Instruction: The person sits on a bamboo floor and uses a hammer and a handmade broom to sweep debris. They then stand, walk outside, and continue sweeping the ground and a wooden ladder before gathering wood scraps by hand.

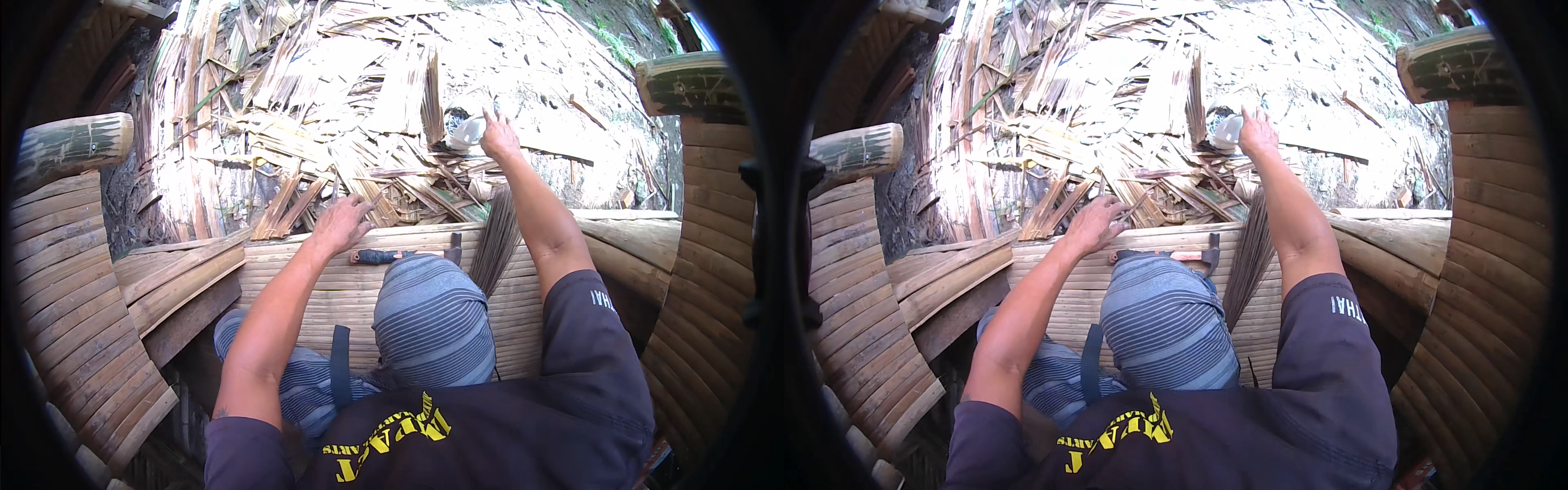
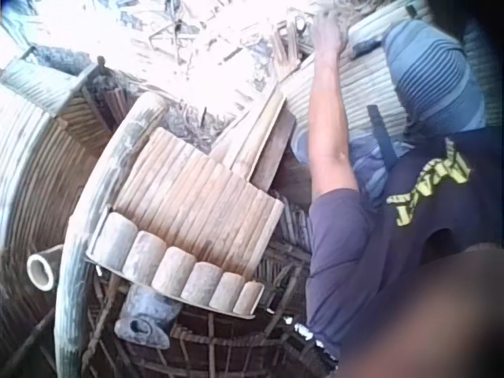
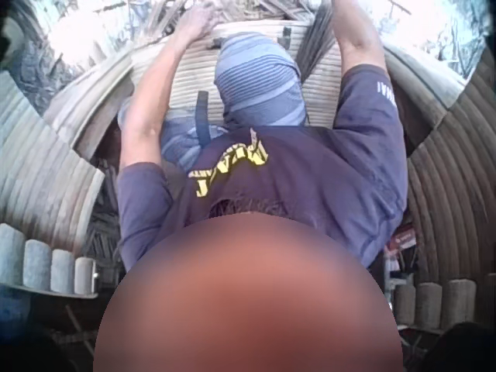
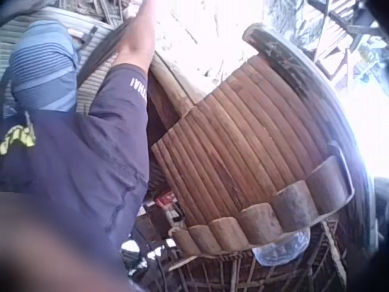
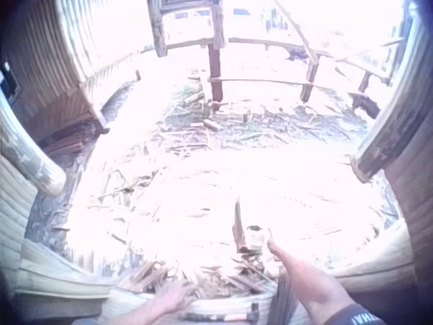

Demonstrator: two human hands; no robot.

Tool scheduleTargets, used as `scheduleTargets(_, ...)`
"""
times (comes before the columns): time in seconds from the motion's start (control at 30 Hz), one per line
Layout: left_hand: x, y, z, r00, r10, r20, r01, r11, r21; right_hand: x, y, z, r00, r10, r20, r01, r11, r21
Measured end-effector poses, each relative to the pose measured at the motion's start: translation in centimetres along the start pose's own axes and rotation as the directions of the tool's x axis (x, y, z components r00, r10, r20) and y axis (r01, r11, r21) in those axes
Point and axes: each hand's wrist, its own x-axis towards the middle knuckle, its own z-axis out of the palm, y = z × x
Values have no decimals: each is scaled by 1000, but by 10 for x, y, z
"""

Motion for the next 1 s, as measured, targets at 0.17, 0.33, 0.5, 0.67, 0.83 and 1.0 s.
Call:
scheduleTargets(0.17, -32, -46, -154, 964, -261, 56, 235, 929, 285, 25, 39, 14, 981, -24, 192, 13, 998, 57)
scheduleTargets(0.33, -79, -66, -221, 916, -394, -80, 398, 859, 323, 14, -11, -35, 965, -85, 248, 111, 989, -95)
scheduleTargets(0.5, -60, -92, -216, 876, -473, 92, 425, 848, 315, 14, -185, -85, 769, -606, 202, 609, 791, 55)
scheduleTargets(0.67, -29, -162, -207, 910, -365, -196, 357, 931, -76, 11, -329, -122, 443, -888, 127, 852, 460, 248)
scheduleTargets(0.83, -5, -281, -112, 786, -593, -174, 518, 786, -338, 14, -378, -95, 577, -813, 79, 672, 528, 519)
scheduleTargets(1.0, 38, -379, 47, 595, -803, 36, 714, 507, -484, 38, -401, 17, 616, -724, 310, 390, 622, 679)
